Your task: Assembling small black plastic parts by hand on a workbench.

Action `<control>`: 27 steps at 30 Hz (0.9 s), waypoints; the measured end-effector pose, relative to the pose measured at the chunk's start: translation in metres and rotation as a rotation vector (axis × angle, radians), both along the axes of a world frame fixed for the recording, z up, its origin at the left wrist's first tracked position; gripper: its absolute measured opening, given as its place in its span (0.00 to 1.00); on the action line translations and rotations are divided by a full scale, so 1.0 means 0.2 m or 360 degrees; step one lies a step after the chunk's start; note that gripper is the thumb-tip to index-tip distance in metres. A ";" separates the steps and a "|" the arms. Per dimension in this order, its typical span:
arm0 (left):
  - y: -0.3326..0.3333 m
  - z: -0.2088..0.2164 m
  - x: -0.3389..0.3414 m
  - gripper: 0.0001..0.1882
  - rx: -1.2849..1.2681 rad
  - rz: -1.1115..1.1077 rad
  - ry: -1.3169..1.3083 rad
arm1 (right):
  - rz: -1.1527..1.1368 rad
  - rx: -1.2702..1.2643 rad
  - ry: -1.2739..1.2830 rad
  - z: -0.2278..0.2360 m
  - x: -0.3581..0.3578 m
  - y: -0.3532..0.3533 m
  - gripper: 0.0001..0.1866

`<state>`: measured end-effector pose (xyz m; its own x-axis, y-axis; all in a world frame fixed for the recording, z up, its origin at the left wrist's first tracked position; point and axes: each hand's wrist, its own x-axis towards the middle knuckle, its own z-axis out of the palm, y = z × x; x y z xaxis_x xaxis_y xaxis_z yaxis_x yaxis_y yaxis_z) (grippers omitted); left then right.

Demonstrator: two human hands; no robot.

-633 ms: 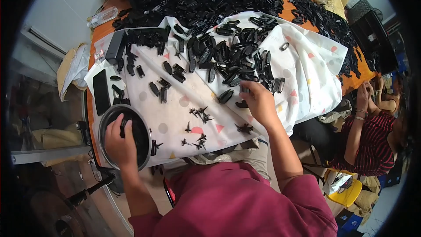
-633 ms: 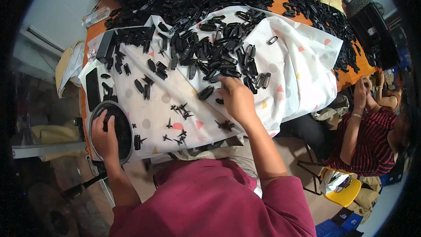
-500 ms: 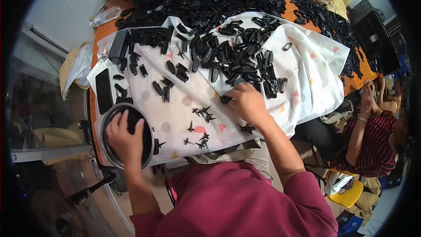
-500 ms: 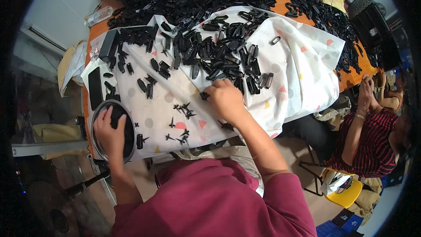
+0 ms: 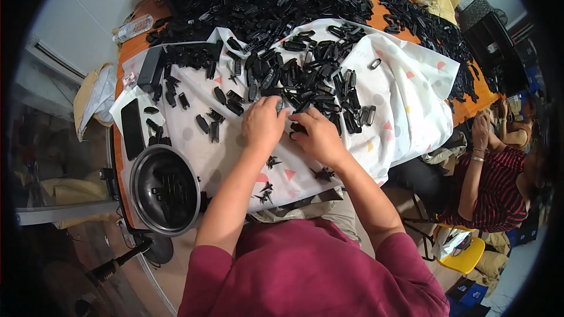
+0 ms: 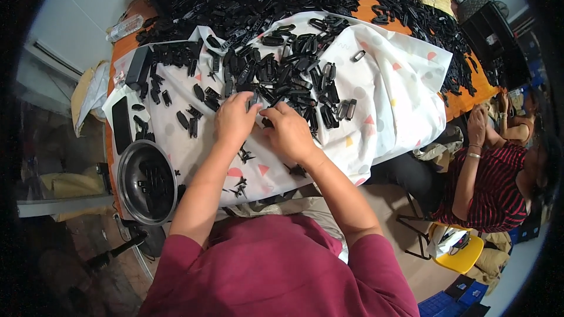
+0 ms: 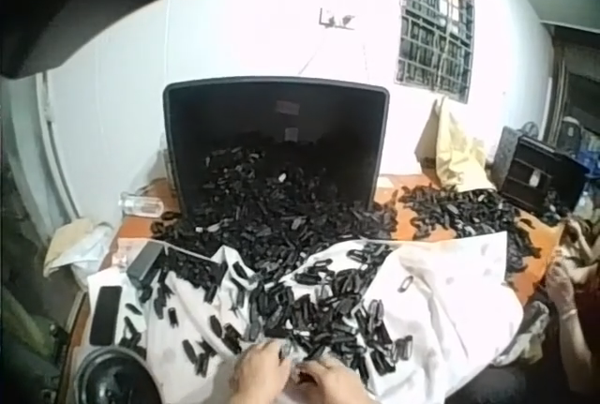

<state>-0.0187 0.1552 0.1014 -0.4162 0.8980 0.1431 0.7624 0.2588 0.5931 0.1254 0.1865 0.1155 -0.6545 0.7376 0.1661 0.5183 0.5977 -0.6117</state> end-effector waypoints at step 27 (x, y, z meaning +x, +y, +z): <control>-0.30 0.10 -0.01 0.17 0.0502 -0.0224 -0.1968 | -0.0035 -0.1381 0.1002 0.18 -0.05 -0.01 0.15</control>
